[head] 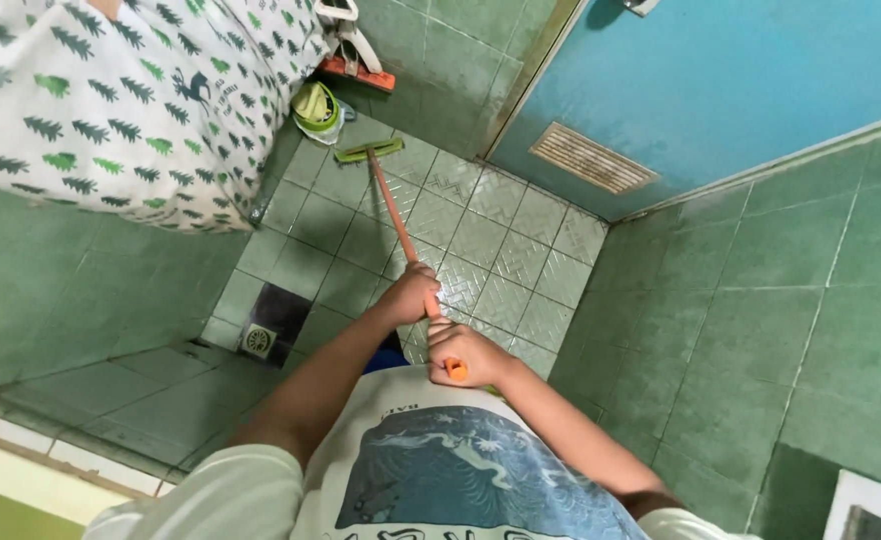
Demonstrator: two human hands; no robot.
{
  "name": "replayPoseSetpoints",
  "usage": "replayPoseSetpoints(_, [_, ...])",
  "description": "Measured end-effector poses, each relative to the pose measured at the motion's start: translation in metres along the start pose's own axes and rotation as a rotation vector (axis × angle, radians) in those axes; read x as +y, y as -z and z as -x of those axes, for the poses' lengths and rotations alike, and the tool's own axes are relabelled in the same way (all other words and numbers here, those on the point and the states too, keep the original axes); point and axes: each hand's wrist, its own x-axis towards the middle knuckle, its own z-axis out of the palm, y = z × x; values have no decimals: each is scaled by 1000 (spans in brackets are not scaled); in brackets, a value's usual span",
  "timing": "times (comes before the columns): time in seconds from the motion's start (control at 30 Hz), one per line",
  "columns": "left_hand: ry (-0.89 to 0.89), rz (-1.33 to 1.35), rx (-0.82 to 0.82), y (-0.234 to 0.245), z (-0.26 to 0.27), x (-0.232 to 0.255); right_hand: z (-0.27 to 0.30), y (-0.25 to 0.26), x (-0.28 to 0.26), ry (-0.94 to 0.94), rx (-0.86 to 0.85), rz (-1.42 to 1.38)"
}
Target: Scrubbing the tiled floor of a bathroom using a long-handled squeegee.
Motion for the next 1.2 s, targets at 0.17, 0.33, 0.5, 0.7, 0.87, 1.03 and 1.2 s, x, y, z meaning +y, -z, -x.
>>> replayPoseSetpoints(0.17, [4, -27, -53, 21, -12, 0, -29, 11, -14, -19, -4, -29])
replayPoseSetpoints(0.33, [64, 125, -74, 37, -31, 54, -18, 28, -30, -77, 5, -52])
replayPoseSetpoints(0.5, [87, 90, -92, 39, -20, 34, 1, 7, 14, -60, 59, -45])
replayPoseSetpoints(0.7, [-1, 75, -36, 61, -15, -30, -75, -8, 3, -43, 7, 16])
replayPoseSetpoints(0.87, [29, 140, -43, 80, -12, -10, -82, -13, -7, -70, -2, 8])
replayPoseSetpoints(1.03, [84, 253, -31, 85, -27, 40, -57, 0, -17, -126, -6, -3])
replayPoseSetpoints(1.2, [130, 213, -54, 70, -21, 20, -62, -2, -13, -74, 61, 8])
